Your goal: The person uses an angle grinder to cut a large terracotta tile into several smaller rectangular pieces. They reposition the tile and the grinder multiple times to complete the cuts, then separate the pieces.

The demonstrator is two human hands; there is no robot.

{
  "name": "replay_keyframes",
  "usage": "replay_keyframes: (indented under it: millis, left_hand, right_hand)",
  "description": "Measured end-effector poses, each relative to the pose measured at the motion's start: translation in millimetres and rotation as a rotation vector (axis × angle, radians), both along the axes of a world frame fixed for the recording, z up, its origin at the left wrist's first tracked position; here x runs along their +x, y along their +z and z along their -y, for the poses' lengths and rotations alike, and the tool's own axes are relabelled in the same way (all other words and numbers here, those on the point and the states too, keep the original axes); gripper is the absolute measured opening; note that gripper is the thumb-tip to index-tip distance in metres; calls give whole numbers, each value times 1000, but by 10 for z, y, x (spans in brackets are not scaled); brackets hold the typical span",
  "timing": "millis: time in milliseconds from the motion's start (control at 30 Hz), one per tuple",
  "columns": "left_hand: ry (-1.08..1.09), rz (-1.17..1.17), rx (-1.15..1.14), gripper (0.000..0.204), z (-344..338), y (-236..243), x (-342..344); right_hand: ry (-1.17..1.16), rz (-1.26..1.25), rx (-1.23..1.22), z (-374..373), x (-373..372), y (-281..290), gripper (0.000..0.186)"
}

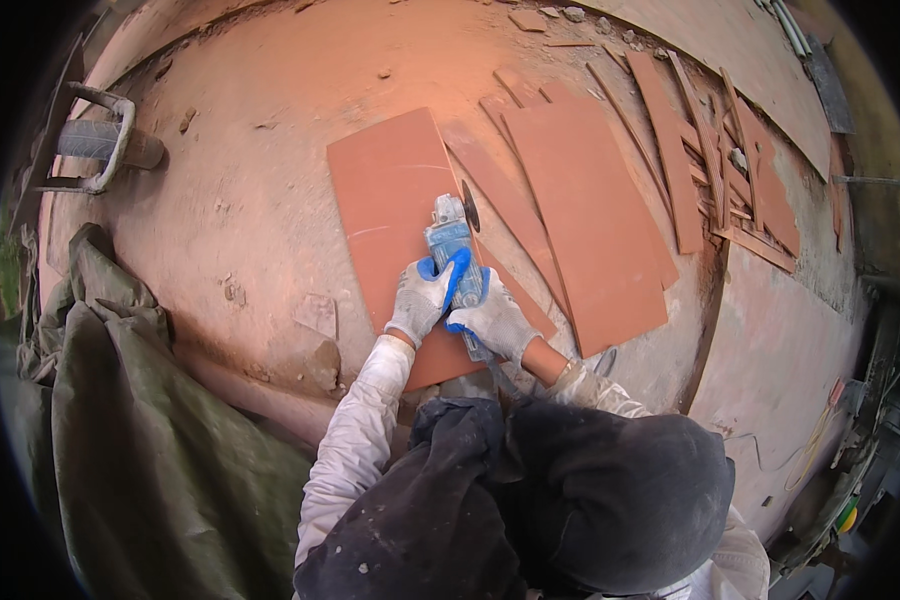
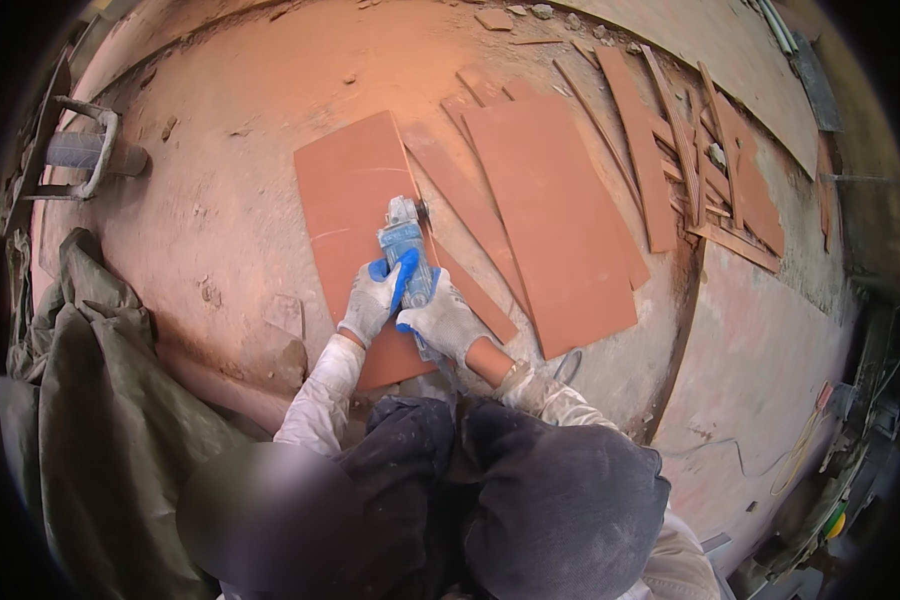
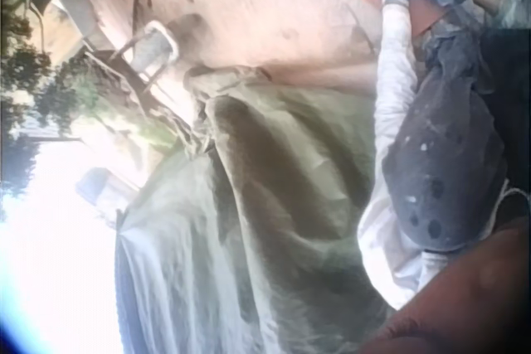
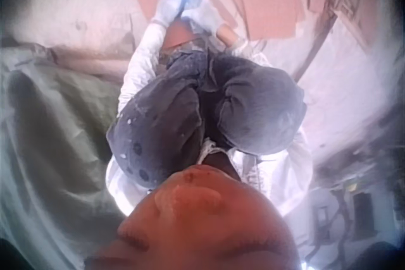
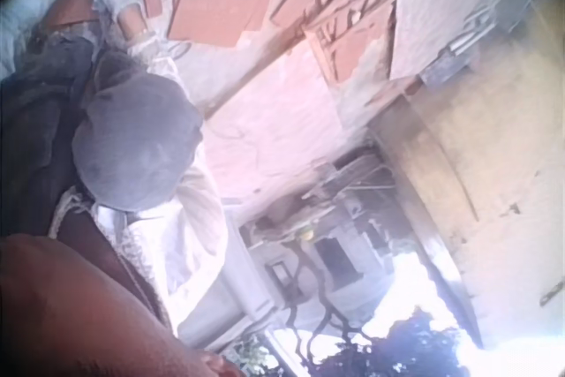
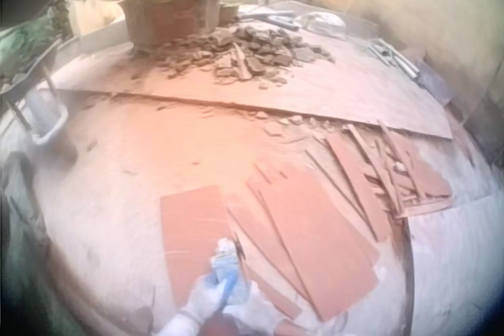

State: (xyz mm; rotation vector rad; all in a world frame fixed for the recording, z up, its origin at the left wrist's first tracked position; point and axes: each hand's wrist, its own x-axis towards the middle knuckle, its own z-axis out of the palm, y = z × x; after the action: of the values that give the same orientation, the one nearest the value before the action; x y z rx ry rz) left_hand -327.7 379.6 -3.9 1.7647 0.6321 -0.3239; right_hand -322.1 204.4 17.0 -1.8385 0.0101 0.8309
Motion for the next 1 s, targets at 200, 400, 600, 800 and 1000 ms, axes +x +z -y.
replay_keyframes:
  millis: [200, 400, 600, 800, 1000]
  left_hand:
    - [26, 42, -36, 52, 15, -20, -6]
    - [-49, 69, 94, 55, -10, -84, -21]
    - [-65, 74, 115, 56, -7, -40, -49]
    - [-72, 44, 130, 57, 4, 22, -33]
    - [-67, 107, 97, 56, 33, 67, -84]
  right_hand:
    - [30, 25, 2, 1, -2, 24, 78]
    - [-40, -34, 53, 7, -25, 29, 79]
    - [-18, -42, 37, 17, -55, -9, 81]
    - [5, 20, 24, 28, -64, -29, 78]
    - [-27, -7, 89, 52, -118, -27, 75]
